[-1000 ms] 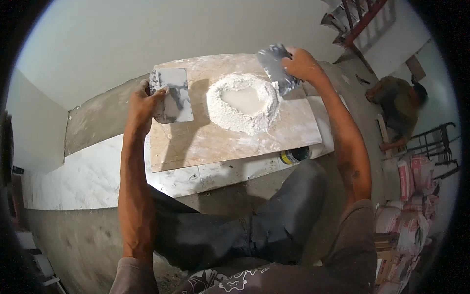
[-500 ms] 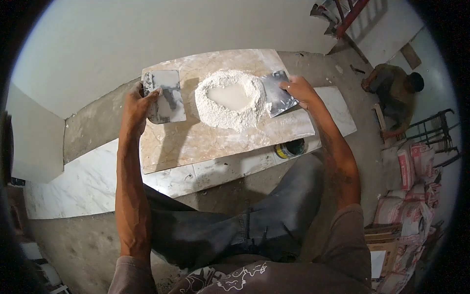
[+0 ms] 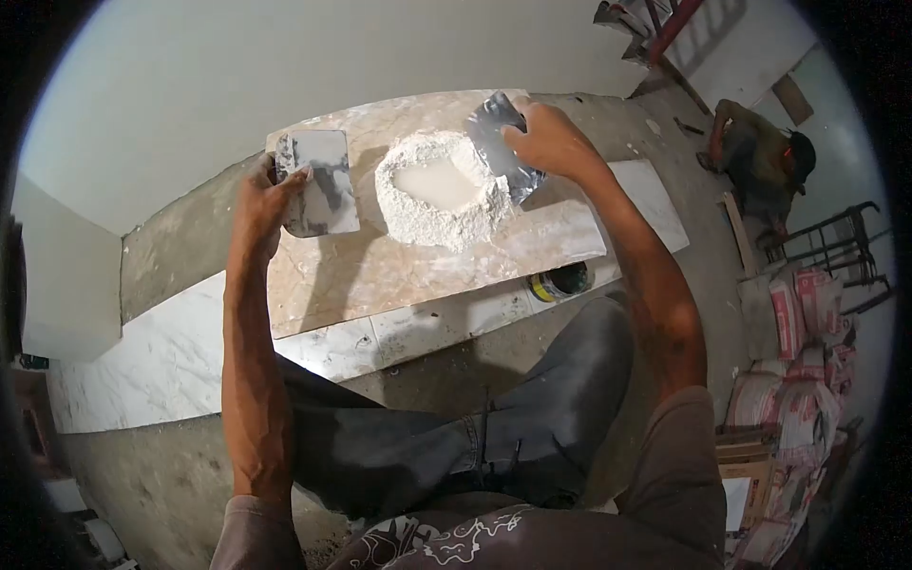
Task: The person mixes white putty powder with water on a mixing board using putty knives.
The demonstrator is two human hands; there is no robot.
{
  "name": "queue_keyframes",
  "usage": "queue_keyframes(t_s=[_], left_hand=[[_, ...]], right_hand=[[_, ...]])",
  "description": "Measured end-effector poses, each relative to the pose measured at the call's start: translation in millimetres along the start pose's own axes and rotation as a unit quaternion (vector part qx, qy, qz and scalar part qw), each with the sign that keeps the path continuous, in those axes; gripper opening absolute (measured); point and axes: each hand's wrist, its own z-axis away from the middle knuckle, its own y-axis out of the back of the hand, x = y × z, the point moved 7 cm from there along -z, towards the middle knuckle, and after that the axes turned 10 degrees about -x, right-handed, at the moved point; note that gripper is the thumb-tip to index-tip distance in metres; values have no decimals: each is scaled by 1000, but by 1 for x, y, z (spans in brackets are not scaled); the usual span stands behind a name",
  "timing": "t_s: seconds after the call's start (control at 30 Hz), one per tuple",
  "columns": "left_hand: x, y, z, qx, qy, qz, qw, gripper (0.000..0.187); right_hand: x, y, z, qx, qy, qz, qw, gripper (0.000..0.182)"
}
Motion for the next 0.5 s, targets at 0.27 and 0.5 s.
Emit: queue_keyframes(t_s=[0.27, 0.5], left_hand=[[5, 2, 5, -1, 6, -28, 1000, 34], [10, 3, 9, 10, -2, -28, 1000, 29]], right_hand=[[94, -55, 72, -2, -168, -425, 889, 30], [74, -104, 125, -7, -157, -650, 744, 30]])
